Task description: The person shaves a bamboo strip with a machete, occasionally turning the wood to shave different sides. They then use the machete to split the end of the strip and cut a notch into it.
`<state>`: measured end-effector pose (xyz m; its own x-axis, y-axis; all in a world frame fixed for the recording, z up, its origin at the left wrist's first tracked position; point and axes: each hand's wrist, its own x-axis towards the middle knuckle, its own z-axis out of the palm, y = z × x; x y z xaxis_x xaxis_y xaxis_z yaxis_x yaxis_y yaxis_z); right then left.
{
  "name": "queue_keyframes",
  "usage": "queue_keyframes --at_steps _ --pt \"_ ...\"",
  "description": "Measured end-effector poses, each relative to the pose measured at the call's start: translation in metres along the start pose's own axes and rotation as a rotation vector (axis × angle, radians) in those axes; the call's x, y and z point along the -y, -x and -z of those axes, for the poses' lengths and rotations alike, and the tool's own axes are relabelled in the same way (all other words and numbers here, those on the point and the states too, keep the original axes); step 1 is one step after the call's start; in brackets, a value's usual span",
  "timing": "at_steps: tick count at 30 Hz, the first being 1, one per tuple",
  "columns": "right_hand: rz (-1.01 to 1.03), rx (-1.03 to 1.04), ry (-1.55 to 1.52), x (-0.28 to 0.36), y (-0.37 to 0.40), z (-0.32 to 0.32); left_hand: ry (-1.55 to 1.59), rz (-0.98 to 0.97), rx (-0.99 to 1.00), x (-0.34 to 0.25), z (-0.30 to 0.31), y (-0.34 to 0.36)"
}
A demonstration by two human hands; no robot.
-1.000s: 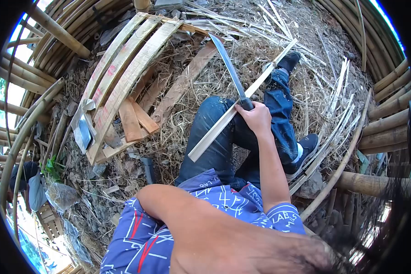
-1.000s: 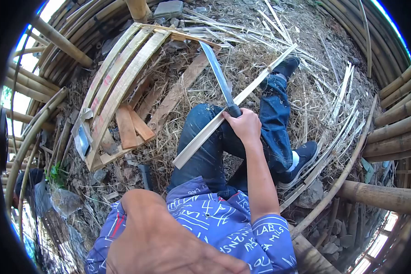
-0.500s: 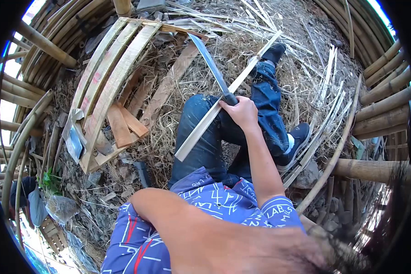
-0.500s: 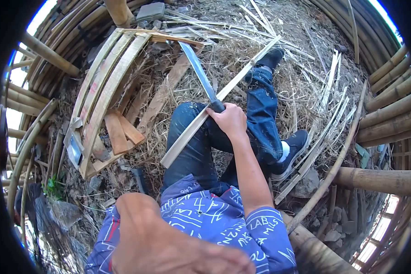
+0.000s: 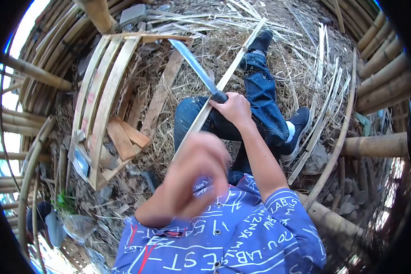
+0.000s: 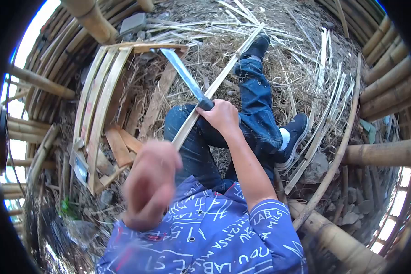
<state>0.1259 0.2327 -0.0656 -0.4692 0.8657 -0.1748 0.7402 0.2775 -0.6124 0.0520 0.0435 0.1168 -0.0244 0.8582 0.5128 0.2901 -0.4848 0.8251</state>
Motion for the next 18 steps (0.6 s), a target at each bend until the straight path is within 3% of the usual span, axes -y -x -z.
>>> queue_keyframes --at_steps 1,3,4,6,7,9,10,11,13,15,18 --pt "0.008 -0.002 0.0 0.0 0.0 0.0 -0.399 0.232 -0.086 0.015 0.005 0.007" --pt "0.027 0.003 0.001 -0.001 0.002 -0.001 -0.964 0.426 -0.054 0.059 0.006 0.03" --pt "0.024 0.002 0.001 0.0 0.002 -0.001 -0.973 0.41 -0.041 0.074 0.005 0.039" --pt "0.018 -0.003 -0.01 0.001 0.003 0.0 -0.947 0.887 0.102 0.093 0.004 0.049" --pt "0.013 0.007 -0.006 0.001 0.003 0.001 -0.953 0.873 0.107 0.101 0.003 0.048" --pt "0.024 -0.017 0.003 -0.003 0.004 -0.003 -0.96 1.031 0.315 0.117 0.001 0.044" --pt "0.026 -0.026 0.001 -0.002 0.005 -0.002 -1.014 0.888 0.311 0.143 0.005 0.058" --pt "0.028 -0.039 -0.003 -0.001 0.006 0.0 -1.022 0.871 0.308 0.15 0.009 0.06" --pt "0.057 -0.051 0.008 -0.004 0.007 0.0 -0.202 1.222 0.192 0.159 0.015 0.054" --pt "0.084 -0.105 0.044 -0.008 0.007 -0.007 -0.078 1.225 0.195 0.164 0.015 0.061" --pt "0.137 -0.118 0.039 -0.008 0.01 -0.005 0.086 1.26 -0.007 0.159 0.008 0.071"
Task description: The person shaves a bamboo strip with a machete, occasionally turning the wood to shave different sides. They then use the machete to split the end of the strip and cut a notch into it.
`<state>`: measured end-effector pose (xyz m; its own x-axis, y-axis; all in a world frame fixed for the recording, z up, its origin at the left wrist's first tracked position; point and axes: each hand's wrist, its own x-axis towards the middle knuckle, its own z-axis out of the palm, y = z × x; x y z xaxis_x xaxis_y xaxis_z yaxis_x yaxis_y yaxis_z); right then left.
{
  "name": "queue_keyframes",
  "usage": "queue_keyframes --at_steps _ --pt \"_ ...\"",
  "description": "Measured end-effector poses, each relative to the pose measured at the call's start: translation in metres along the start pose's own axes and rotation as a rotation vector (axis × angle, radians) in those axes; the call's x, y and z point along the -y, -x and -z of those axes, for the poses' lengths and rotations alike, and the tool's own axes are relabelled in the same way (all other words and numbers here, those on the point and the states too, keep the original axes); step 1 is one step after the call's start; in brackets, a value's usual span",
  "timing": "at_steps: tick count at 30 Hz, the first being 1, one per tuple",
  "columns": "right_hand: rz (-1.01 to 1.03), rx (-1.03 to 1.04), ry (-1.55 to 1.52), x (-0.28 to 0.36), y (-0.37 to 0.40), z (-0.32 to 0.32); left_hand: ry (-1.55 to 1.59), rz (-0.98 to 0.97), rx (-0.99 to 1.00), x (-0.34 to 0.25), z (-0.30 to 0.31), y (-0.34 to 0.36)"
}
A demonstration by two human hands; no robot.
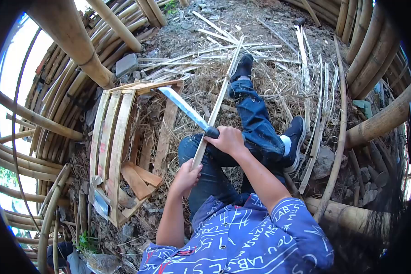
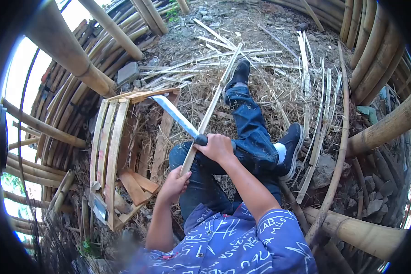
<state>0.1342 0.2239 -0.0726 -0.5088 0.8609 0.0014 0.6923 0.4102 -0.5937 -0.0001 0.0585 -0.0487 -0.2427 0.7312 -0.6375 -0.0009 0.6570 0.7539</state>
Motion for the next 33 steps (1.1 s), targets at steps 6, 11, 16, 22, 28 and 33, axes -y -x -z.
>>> queue_keyframes --at_steps 6,11,16,22,28,33 --pt "0.2 0.152 0.062 -0.001 0.018 0.01 -0.052 -0.204 -0.149 0.022 -0.01 0.003" --pt "0.279 0.233 0.057 -0.001 0.017 0.015 -0.335 -0.394 -0.392 0.033 -0.024 0.004" --pt "0.281 0.211 0.127 -0.016 -0.002 0.027 -0.349 -0.444 -0.431 0.04 -0.029 0.004" --pt "0.22 0.243 0.272 -0.056 -0.043 0.054 -0.317 -0.481 -0.384 0.045 -0.024 -0.005" --pt "0.218 0.147 0.307 -0.058 -0.065 0.064 -0.259 -0.399 -0.355 0.041 -0.025 -0.006" --pt "-0.008 0.069 0.197 -0.079 -0.094 0.068 -0.302 -0.435 -0.376 0.041 -0.025 -0.005"
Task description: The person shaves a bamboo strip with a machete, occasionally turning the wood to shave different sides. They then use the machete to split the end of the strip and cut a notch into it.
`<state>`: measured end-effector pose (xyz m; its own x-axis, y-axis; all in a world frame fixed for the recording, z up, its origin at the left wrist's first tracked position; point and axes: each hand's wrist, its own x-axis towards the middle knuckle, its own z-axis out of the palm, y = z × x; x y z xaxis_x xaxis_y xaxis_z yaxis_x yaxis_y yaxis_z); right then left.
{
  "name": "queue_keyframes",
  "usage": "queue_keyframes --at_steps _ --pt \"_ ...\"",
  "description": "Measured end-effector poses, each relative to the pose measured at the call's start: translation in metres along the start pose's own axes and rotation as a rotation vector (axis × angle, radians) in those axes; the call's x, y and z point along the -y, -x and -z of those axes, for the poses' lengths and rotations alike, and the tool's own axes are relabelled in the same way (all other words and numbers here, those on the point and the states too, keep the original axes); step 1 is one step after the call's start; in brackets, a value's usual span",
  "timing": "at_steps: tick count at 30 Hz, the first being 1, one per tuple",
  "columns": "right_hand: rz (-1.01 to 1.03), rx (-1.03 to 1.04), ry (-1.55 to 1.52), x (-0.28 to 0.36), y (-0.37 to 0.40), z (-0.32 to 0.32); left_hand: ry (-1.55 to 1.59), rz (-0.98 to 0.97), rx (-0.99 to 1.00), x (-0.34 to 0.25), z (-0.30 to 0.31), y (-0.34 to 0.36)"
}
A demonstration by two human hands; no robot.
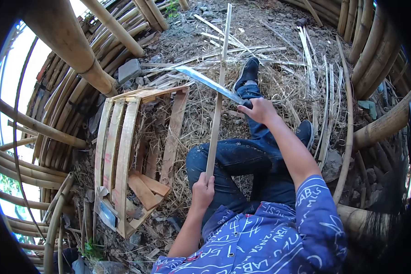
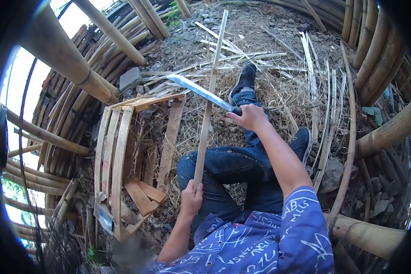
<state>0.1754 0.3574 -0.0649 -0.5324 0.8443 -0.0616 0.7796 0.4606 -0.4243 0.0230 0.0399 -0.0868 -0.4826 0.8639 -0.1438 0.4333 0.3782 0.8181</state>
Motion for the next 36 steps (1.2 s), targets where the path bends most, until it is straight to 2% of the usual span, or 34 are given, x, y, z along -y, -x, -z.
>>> queue_keyframes --at_steps 2,4,6,10,13,16,19,22,24,26,28,31,33,35,36 --pt "0.005 -0.018 -0.004 0.005 0.006 0.007 0.008 -0.045 -0.018 0.006 -0.002 -0.006" --pt "0.078 0.111 0.022 0.02 0.033 -0.001 0.021 -0.079 -0.018 0.004 -0.004 -0.007" --pt "0.193 0.171 0.073 0.034 0.058 -0.021 0.175 0.179 0.083 -0.007 0.0 -0.012" --pt "0.284 0.2 -0.007 0.056 0.081 -0.047 0.222 0.171 0.061 -0.01 0.004 -0.008" --pt "0.308 0.218 0.083 0.054 0.062 -0.039 0.247 0.166 0.047 -0.005 0.004 -0.009" --pt "0.171 0.088 0.019 0.044 0.039 -0.025 0.243 0.138 0.08 0.002 0.006 -0.009" --pt "-0.026 0.065 -0.13 0.027 0.02 -0.023 0.183 0.129 0.131 -0.001 0.008 -0.013" --pt "0.009 -0.078 -0.125 0.02 0.04 -0.031 0.197 0.11 0.133 -0.005 0.008 -0.013" --pt "0.008 -0.032 -0.064 0.026 0.063 -0.026 0.228 0.138 0.145 -0.01 0.009 -0.015" --pt "0.141 0.141 0.004 0.04 0.087 -0.024 0.257 0.182 0.158 -0.009 0.009 -0.014" --pt "0.202 0.124 0.037 0.047 0.105 -0.044 0.355 0.22 0.192 -0.008 0.012 -0.016" --pt "0.212 0.121 0.044 0.05 0.106 -0.048 0.419 0.263 0.241 -0.006 0.02 -0.02" --pt "0.146 0.081 0.023 0.05 0.106 -0.047 0.446 0.282 0.266 -0.003 0.026 -0.017" --pt "0.121 0.056 0.009 0.048 0.107 -0.051 0.668 0.317 0.388 0.002 0.033 -0.017" --pt "0.084 0.033 -0.004 0.046 0.106 -0.051 0.674 0.309 0.384 0.001 0.039 -0.017"
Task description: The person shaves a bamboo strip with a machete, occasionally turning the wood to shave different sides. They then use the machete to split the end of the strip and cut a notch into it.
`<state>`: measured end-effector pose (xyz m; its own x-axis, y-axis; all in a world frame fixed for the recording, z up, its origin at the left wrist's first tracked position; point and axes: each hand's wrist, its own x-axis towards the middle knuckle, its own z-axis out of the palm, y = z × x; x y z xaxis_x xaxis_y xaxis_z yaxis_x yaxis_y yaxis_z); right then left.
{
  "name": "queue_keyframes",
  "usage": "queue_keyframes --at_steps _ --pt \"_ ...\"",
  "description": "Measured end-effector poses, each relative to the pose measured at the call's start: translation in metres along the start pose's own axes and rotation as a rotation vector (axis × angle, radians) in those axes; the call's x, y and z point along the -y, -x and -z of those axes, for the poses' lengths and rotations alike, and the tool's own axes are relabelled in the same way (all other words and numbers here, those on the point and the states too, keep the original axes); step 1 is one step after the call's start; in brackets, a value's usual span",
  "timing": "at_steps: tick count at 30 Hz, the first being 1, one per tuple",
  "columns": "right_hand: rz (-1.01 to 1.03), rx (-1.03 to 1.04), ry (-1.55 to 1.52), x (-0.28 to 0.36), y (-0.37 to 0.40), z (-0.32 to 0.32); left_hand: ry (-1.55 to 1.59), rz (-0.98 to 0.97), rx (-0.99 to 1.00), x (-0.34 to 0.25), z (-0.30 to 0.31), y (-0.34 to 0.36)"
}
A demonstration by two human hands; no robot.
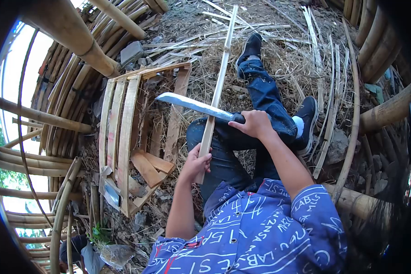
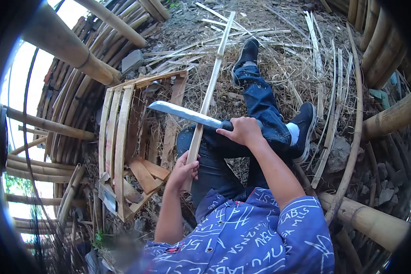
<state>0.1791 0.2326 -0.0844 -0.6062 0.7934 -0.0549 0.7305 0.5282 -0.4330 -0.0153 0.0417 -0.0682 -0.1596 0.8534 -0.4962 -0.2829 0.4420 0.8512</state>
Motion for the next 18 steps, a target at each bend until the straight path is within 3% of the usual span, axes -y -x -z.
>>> queue_keyframes --at_steps 4,6,7,8,10,14,16,18 --pt "-0.031 0.011 0.032 0.0 0.002 0.006 0.109 0.199 0.122 -0.018 0.006 0.021" --pt "-0.023 0.011 -0.02 0.001 0.003 0.007 -0.207 0.321 -0.028 -0.023 0.004 0.024" --pt "-0.002 0.016 -0.014 0.001 0.003 0.008 -0.463 0.284 -0.133 -0.022 -0.004 0.025" --pt "0.006 0.01 -0.045 0.002 0.006 0.009 -0.451 0.278 -0.148 -0.017 -0.005 0.025" --pt "0.024 -0.001 -0.08 0.006 0.007 0.014 -0.739 0.008 -0.169 -0.013 -0.009 0.025" --pt "0.065 0.185 -0.11 0.026 0.014 0.024 -0.761 -0.02 -0.23 -0.011 -0.011 0.023" --pt "0.203 0.267 -0.142 0.04 0.015 0.024 -0.773 -0.088 -0.26 -0.005 -0.012 0.017" --pt "0.261 0.199 -0.165 0.048 0.013 0.014 -0.775 -0.154 -0.292 -0.004 -0.016 0.012"
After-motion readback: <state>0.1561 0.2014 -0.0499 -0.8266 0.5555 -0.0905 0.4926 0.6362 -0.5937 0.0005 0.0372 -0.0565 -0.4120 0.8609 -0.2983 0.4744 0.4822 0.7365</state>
